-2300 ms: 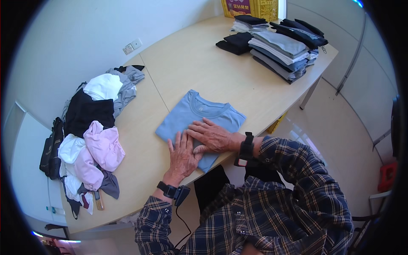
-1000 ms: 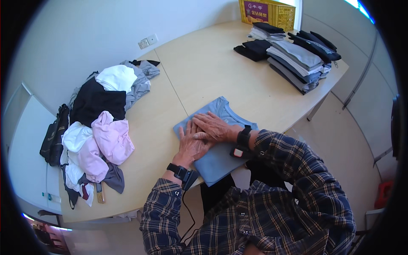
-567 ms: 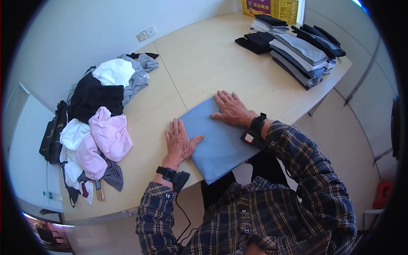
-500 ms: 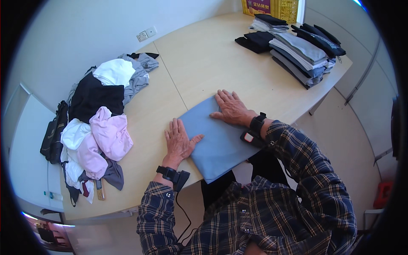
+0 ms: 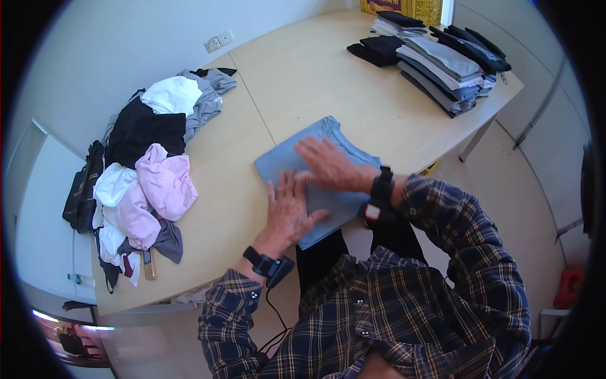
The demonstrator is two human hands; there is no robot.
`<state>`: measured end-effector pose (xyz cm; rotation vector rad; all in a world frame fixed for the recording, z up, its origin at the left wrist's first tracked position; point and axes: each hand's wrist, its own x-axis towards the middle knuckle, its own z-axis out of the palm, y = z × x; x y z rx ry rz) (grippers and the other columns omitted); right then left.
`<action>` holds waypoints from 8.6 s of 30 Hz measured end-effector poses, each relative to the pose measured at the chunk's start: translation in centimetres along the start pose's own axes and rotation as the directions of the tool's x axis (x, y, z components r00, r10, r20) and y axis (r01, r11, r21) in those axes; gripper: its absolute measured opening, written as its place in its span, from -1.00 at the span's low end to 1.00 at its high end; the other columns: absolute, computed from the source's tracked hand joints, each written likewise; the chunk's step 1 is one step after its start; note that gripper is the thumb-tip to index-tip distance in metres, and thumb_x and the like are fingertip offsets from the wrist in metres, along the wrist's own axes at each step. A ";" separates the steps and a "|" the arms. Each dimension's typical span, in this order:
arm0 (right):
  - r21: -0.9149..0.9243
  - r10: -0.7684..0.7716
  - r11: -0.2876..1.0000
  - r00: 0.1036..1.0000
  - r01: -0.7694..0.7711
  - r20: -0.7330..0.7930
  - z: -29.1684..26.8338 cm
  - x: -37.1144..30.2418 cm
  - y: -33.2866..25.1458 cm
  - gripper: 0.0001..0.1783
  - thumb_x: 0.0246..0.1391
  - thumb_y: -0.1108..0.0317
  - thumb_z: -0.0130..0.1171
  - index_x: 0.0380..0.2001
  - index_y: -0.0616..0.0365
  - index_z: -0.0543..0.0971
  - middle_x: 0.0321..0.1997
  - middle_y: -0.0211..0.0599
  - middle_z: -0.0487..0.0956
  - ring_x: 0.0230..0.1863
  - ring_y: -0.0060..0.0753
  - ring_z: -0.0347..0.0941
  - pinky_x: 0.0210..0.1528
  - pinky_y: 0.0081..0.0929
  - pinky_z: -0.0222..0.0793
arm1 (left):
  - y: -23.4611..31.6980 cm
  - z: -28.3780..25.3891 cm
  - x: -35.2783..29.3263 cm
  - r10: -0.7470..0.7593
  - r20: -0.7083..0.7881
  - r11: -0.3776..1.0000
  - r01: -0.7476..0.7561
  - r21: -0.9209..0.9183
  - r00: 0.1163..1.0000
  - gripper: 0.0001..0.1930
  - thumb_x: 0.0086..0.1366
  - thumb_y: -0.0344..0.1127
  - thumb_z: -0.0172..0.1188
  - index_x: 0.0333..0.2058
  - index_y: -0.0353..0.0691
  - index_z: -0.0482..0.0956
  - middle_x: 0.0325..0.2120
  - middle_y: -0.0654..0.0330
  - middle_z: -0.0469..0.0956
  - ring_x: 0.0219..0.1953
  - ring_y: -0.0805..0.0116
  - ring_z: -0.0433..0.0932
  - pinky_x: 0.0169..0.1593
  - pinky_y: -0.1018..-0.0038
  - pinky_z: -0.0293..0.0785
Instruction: Folding a blue t-shirt on a table.
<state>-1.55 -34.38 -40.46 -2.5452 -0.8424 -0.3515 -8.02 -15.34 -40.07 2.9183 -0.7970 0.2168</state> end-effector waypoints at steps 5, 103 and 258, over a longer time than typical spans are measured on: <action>0.135 -0.166 0.977 0.986 0.168 -0.024 2.1 -3.6 -3.1 -0.11 0.17 -0.31 -0.15 0.20 0.34 0.21 0.30 0.16 0.21 0.38 0.19 0.02 0.39 0.11 -0.16 | 1.6 0.3 -0.8 0.057 0.035 0.998 -0.058 0.036 0.998 -0.01 0.15 0.34 0.07 0.32 -0.32 0.03 0.34 -0.06 0.01 0.39 -0.12 -0.10 0.35 -0.13 -0.22; -0.190 -0.185 0.968 0.976 0.162 -0.113 -3.3 -15.5 4.2 -0.35 -0.09 0.36 0.26 0.15 -0.33 0.43 0.24 -0.16 0.31 0.35 -0.02 0.15 0.39 0.24 -0.15 | 0.4 -0.6 -6.6 0.253 -0.292 0.965 -0.263 0.004 0.922 -0.56 0.13 -0.47 0.04 0.04 -0.23 0.49 0.04 -0.04 0.45 0.06 -0.03 0.45 0.18 0.13 0.36; 0.057 0.280 0.960 0.954 -0.275 -0.111 -4.7 -7.6 10.3 -0.40 0.21 -0.09 0.01 0.06 0.22 0.43 0.19 -0.05 0.40 0.31 -0.09 0.19 0.41 -0.06 -0.12 | -0.6 1.4 5.5 -0.360 0.107 0.922 0.370 -0.112 0.927 -0.11 0.23 0.30 0.02 0.34 -0.20 0.04 0.35 -0.03 0.03 0.40 -0.09 -0.12 0.34 -0.15 -0.32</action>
